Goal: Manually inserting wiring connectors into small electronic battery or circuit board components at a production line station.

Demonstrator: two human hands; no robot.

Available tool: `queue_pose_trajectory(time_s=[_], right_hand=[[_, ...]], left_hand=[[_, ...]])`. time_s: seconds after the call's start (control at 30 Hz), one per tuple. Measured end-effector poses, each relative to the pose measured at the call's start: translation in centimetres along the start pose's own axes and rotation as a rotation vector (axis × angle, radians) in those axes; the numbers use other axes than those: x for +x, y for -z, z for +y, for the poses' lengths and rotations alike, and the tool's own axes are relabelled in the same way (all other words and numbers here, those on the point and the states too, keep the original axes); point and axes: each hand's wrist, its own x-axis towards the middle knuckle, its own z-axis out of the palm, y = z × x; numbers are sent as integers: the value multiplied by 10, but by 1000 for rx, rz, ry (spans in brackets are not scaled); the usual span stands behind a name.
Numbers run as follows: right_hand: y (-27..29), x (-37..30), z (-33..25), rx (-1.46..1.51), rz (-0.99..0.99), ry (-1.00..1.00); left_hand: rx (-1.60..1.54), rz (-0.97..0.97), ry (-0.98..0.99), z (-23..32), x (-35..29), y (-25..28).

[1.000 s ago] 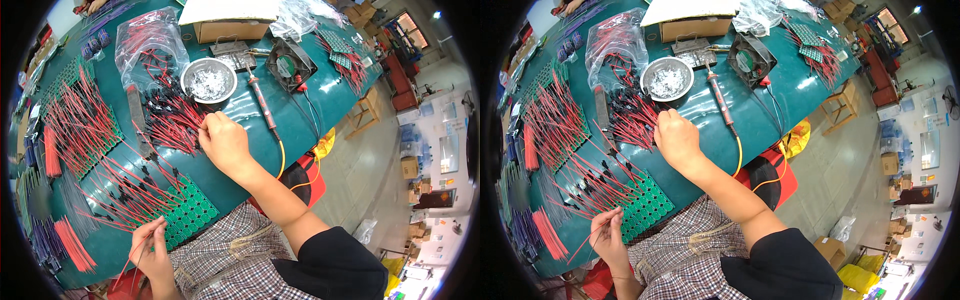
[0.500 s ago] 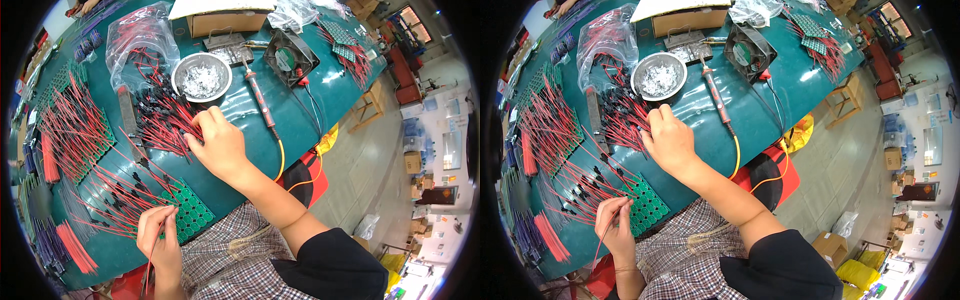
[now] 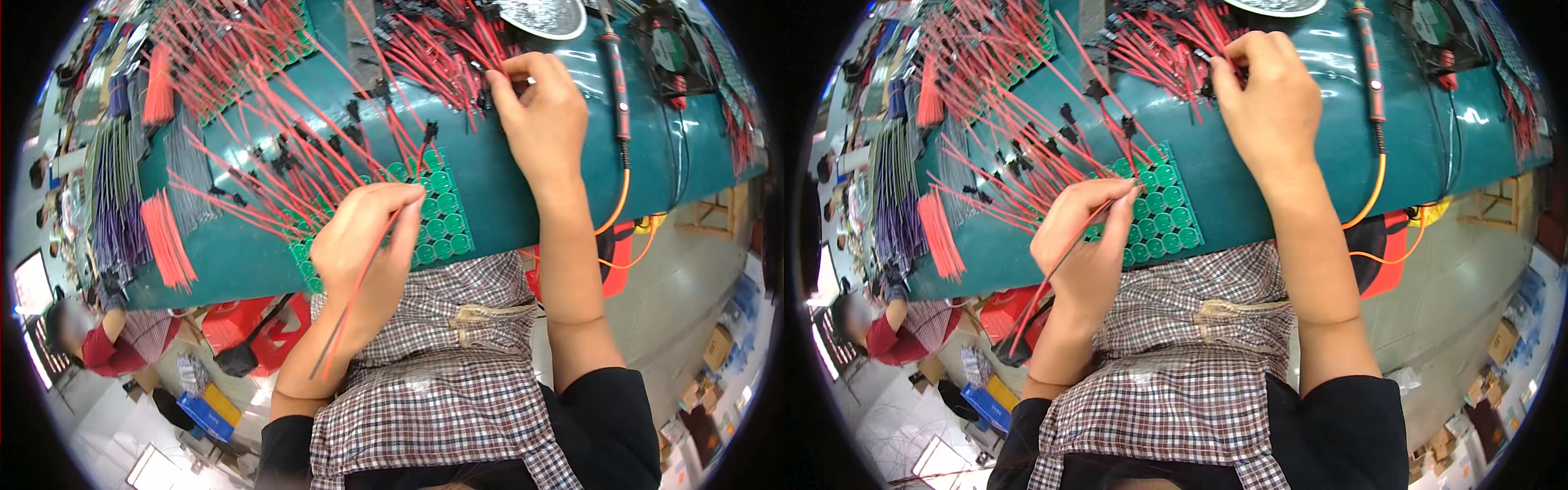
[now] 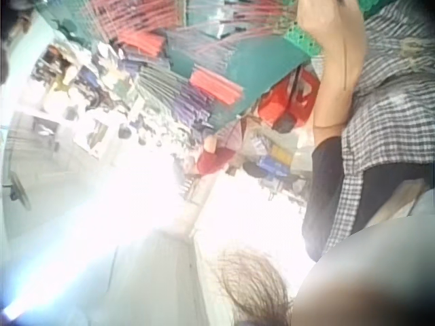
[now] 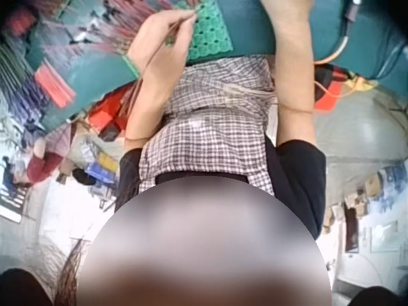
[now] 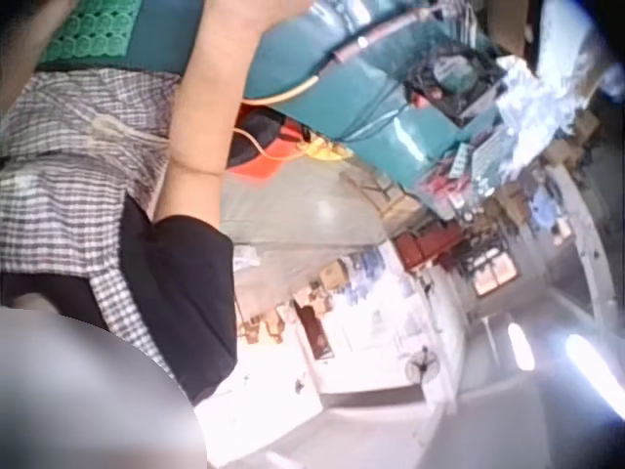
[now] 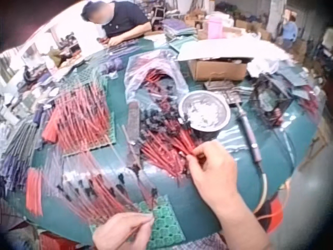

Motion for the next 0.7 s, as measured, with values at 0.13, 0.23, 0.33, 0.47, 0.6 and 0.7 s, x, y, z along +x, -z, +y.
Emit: queue_pose_trajectory(time_s=[0.13,0.23,0.33,0.47,0.6,0.7], right_hand=[[-3,-4,0,13,-22,-15],[-4,-6,3,9,17,44],[-3,-7,2,12,5,45],[-1,-8,1,43,-17,-12],[-2,-5,0,30,-23,-8],[-1,-5,1,29,-26,-13]], left_hand=[[91,-19,-18,1,-2,-1],[105,-34,5,2,-5,1],[124,-67,48,1,-9,2],[124,-65,53,-1,-12,0],[139,-9,7,-6,-11,-4],[151,-11,3,-7,-12,-5]])
